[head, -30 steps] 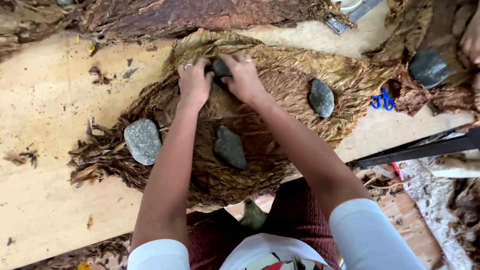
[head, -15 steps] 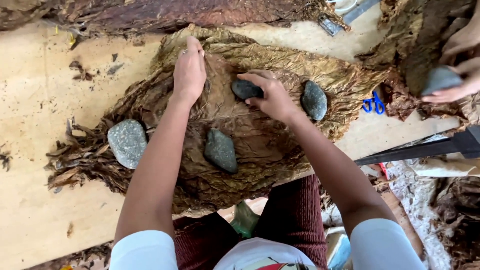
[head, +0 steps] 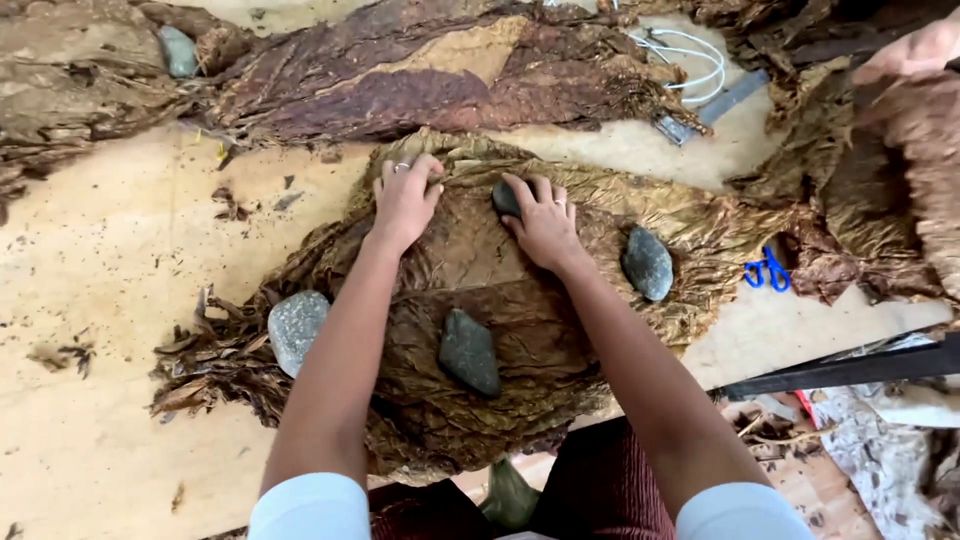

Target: The person presses and smooths large dried leaves on a wooden table using smooth stones. They repeatedly lift, reposition, and press sections of the leaves while other workers perform similar actions nearby.

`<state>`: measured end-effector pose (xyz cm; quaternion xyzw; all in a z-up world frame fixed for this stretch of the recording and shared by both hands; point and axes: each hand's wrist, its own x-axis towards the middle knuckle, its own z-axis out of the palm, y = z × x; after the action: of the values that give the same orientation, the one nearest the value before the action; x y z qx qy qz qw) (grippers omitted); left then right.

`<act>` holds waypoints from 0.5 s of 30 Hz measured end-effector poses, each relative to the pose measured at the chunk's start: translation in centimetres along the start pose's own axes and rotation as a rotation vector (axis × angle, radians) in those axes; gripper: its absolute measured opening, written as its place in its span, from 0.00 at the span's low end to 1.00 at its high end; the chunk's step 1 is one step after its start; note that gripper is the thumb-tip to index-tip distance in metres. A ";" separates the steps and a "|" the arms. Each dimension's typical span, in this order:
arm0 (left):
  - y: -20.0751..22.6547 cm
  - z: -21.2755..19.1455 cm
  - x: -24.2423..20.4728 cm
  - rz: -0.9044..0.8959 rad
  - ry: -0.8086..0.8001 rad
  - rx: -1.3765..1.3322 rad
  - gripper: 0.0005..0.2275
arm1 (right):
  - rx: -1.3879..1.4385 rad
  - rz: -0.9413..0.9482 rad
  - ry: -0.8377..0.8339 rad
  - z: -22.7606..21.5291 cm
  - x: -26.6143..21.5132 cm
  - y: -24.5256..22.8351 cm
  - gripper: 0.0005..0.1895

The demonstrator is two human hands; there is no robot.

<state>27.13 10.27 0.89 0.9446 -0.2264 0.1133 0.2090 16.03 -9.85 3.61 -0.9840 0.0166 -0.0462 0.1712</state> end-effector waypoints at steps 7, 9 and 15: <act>4.8 -10.1 -9.4 0.239 -0.236 0.148 0.16 | 0.025 0.028 0.005 0.7 0.2 0.5 0.33; 4.5 -12.8 -11.4 0.125 -0.418 0.210 0.22 | 0.043 0.032 0.011 0.4 0.1 0.2 0.33; 4.1 -13.7 -12.8 -0.079 -0.632 0.204 0.31 | 0.220 0.019 0.017 -2.5 -2.7 -1.6 0.39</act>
<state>12.37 17.89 10.50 0.9571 -0.2306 -0.1717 0.0372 13.10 -9.10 6.27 -0.9587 0.0221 -0.0543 0.2783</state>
